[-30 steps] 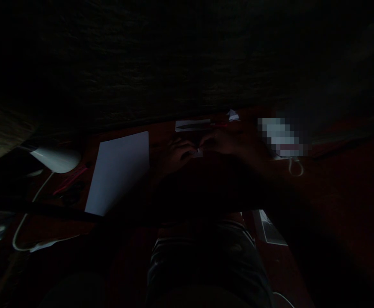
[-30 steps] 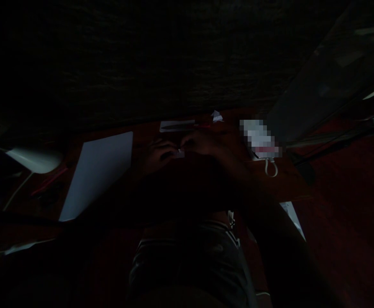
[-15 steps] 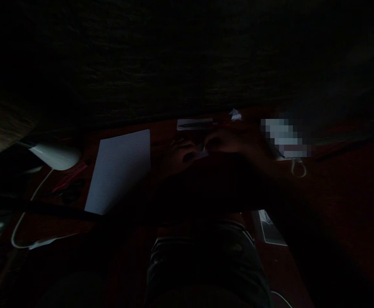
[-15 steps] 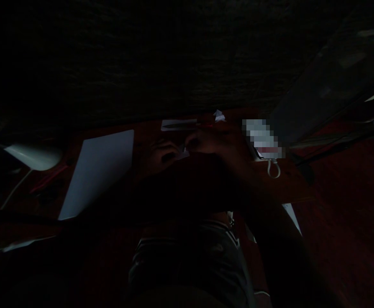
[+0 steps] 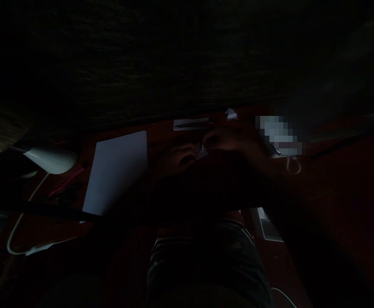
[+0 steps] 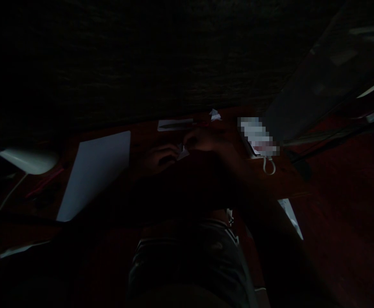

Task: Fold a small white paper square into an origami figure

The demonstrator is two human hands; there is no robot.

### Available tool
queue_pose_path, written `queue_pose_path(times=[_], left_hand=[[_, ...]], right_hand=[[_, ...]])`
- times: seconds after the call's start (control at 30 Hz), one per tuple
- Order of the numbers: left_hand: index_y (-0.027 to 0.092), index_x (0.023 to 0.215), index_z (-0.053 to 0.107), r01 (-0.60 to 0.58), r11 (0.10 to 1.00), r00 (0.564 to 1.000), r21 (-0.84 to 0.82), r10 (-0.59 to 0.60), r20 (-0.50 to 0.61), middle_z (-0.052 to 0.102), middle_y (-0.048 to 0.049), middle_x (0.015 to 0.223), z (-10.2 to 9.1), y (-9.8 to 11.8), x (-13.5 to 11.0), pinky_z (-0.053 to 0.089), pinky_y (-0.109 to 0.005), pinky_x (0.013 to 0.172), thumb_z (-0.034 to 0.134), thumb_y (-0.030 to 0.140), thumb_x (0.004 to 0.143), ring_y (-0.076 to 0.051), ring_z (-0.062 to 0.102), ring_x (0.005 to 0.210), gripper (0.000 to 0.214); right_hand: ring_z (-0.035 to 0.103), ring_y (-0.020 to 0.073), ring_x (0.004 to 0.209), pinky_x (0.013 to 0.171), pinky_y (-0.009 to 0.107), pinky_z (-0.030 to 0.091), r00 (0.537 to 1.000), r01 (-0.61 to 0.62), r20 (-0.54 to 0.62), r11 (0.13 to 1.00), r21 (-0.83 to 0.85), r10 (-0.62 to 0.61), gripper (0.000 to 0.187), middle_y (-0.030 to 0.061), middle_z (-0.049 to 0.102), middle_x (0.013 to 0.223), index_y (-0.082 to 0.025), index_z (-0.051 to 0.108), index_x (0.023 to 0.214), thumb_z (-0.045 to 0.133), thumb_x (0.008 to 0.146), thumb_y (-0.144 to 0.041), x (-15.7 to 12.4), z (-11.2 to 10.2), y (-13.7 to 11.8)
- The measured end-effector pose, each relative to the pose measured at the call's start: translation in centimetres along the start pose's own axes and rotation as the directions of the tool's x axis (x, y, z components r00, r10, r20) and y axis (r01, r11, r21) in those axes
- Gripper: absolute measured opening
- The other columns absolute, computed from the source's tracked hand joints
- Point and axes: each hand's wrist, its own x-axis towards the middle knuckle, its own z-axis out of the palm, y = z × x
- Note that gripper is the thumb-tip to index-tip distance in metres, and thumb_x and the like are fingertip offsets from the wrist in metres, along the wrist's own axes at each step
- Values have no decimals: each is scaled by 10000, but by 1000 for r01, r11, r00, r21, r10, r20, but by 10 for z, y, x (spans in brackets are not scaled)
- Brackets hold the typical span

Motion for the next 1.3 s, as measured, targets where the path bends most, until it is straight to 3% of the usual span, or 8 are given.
queue_pose_path(times=[0.57,0.8,1.1,1.3], left_hand=[[269,1431,813,4,999,997,50,-8,71,772,-97,1546,-1,5,-1,589,-531,1271,646,279,1105,-324,742,1427,366],[260,1417,812,-16,999,998,52,13,58,789,-93,1517,0,4,0,618,-486,1225,646,263,1097,-304,767,1387,360],[240,1430,791,-7,998,996,63,2,89,782,-99,1529,-2,6,1,608,-500,1239,621,257,1092,-307,758,1400,378],[237,1426,786,19,998,995,65,-25,98,763,-111,1542,-2,6,1,597,-516,1247,623,269,1089,-317,742,1413,376]], right_hand=[[796,247,953,901,368,599,999,-31,-31,999,-10,30,170,52,887,1039,-224,887,946,725,896,-221,0,-1,2],[804,254,981,914,370,593,993,-110,-52,990,-86,105,169,60,898,1072,-227,911,966,749,920,-215,2,2,-2],[781,224,889,790,308,540,973,-229,-72,952,-203,219,227,74,894,1039,-185,922,1013,713,928,-163,3,4,-19],[779,222,910,788,302,528,957,-288,-100,933,-217,272,213,95,893,1089,-176,918,1044,724,958,-180,3,6,-31]])
